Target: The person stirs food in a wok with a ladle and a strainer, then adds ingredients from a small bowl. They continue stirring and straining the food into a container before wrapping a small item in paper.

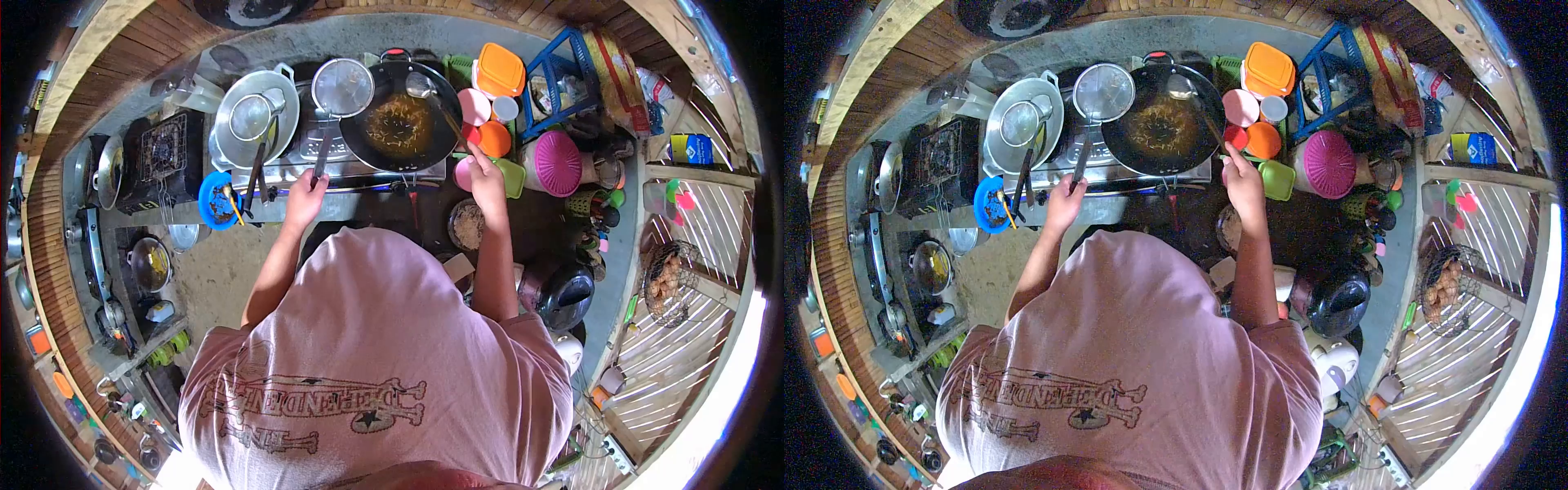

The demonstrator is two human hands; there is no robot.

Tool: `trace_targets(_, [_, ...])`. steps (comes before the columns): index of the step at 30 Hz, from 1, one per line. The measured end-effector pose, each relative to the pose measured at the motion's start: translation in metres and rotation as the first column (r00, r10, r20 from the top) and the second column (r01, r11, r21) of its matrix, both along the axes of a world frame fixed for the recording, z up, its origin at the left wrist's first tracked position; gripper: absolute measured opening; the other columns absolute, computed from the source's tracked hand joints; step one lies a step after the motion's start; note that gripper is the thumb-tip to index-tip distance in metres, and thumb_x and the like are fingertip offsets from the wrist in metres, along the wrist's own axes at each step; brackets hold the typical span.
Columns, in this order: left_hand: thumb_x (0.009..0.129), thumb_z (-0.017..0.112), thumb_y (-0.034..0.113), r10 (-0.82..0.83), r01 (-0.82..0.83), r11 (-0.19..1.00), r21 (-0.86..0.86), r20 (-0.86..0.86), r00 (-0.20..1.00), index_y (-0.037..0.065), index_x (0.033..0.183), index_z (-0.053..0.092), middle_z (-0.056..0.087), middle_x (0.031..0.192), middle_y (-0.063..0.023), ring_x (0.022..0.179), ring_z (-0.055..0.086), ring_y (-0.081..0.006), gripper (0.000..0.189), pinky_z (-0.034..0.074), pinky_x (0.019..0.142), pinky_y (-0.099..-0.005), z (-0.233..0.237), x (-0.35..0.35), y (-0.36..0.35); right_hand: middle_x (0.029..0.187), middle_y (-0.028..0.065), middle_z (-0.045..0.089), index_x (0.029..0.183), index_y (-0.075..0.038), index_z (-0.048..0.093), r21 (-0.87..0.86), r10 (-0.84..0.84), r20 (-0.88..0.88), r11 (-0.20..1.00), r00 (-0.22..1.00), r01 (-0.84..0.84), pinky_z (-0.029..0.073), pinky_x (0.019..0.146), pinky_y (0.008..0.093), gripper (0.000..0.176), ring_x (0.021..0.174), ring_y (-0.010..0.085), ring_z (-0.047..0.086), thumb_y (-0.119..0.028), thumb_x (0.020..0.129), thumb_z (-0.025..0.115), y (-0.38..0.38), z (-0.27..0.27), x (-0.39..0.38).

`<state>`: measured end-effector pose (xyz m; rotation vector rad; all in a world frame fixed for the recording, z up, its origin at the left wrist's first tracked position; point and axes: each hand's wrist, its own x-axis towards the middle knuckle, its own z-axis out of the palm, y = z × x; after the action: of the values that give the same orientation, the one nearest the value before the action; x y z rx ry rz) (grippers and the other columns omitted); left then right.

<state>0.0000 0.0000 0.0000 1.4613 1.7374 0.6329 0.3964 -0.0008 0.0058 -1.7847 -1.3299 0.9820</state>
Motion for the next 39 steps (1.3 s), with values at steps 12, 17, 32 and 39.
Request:
trace_targets(12, [0.095,0.063,0.027,-0.027,0.028,1.000,0.009,-0.031,0.999,-0.001,0.091,0.060,0.056,0.064,-0.0083,0.059,0.050,-0.0177,0.028,0.041,0.057,-0.0367,0.004,-0.002,-0.004,0.120,0.0200,0.069,0.136,-0.008,0.059,0.051,0.026,-0.015,0.998,1.000,-0.025,0.045,0.099,0.0320,0.038,0.113,0.0253,0.065,-0.022,0.101,0.055,-0.010,-0.024,-0.017])
trace_targets(17, [0.097,0.063,0.031,0.008,-0.008,1.000,0.012,-0.007,1.000,-0.001,0.099,0.063,0.054,0.065,-0.0026,0.063,0.049,-0.0116,0.032,0.042,0.059,-0.0326,0.002,-0.001,-0.007,0.118,0.0205,0.068,0.136,-0.008,0.058,-0.051,0.016,-0.024,0.999,1.000,-0.018,0.046,0.097,0.0338,0.038,0.110,0.0267,0.066,-0.023,0.101,0.055,-0.011,-0.013,-0.013])
trace_targets(32, [0.096,0.062,0.031,-0.011,0.012,0.998,0.063,-0.030,0.999,-0.001,0.093,0.060,0.059,0.064,-0.0105,0.059,0.054,-0.0202,0.032,0.042,0.058,-0.0384,0.004,0.000,-0.006,0.119,0.0241,0.066,0.131,-0.003,0.060,0.071,0.102,0.130,0.991,0.986,-0.112,0.049,0.095,0.0383,0.037,0.112,0.0361,0.065,-0.022,0.101,0.053,-0.019,0.002,-0.025])
trace_targets(39, [0.096,0.062,0.030,0.010,-0.009,0.999,0.037,-0.035,0.999,-0.001,0.093,0.060,0.059,0.064,-0.0107,0.058,0.054,-0.0197,0.031,0.042,0.057,-0.0382,0.006,0.001,-0.005,0.121,0.0213,0.067,0.134,-0.007,0.060,-0.021,0.059,0.086,0.998,0.995,-0.057,0.046,0.099,0.0362,0.037,0.115,0.0318,0.064,-0.025,0.102,0.053,-0.025,0.023,-0.025])
